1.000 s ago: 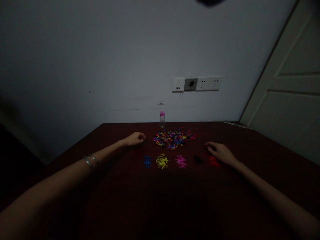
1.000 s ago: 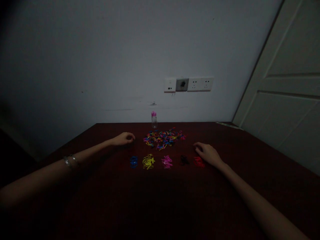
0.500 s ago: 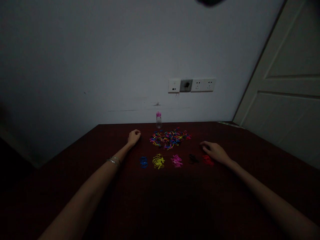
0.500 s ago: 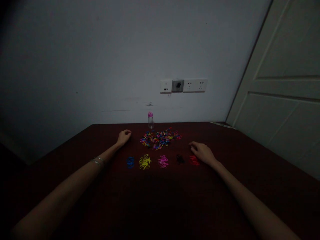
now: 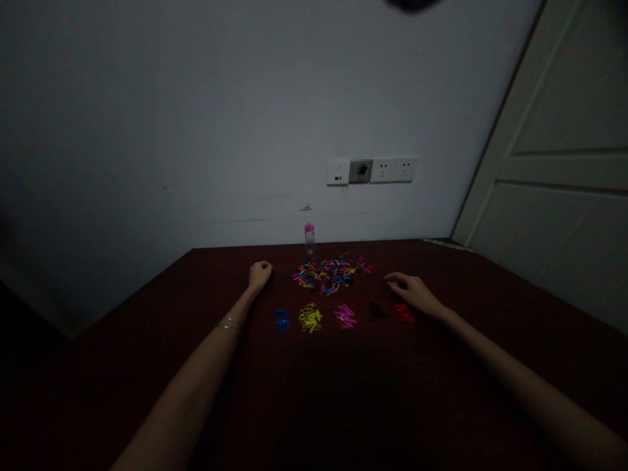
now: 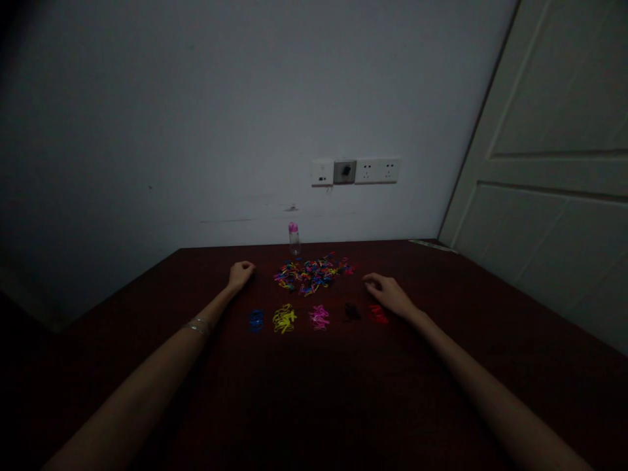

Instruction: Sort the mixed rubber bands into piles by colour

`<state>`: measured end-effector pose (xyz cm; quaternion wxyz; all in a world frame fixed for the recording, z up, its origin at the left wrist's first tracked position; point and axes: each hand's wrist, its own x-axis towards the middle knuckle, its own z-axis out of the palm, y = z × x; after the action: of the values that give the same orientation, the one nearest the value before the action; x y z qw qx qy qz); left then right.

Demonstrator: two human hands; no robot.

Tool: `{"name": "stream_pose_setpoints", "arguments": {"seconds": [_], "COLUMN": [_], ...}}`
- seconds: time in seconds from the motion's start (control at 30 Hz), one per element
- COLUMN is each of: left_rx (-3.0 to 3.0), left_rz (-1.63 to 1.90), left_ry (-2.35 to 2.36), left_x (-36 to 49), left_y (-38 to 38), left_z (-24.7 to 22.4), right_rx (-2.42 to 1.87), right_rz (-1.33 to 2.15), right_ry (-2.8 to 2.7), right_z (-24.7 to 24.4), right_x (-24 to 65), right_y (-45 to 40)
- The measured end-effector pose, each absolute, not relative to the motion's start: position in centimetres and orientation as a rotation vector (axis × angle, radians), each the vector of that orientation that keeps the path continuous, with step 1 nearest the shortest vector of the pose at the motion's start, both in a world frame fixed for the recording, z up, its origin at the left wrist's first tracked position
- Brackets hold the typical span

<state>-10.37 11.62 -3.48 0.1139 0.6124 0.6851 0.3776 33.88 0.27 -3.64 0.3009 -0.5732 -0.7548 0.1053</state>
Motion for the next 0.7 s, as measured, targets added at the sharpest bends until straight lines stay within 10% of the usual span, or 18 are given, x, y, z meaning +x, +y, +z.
{"name": "stream_pose_setpoints", "arguments": {"seconds": [0.7], "left_rx": [1.893], "left_rz": [1.031], "left_ry": [1.98], "left_x": [-10.1], "left_y": [11.1], "left_z": [-3.4], "right_rx": [-1.414], "right_rz": [-0.206], "right_ry": [-2.75], "right_z": [0.8], "right_x": [19.3], "right_y": [0.7]}}
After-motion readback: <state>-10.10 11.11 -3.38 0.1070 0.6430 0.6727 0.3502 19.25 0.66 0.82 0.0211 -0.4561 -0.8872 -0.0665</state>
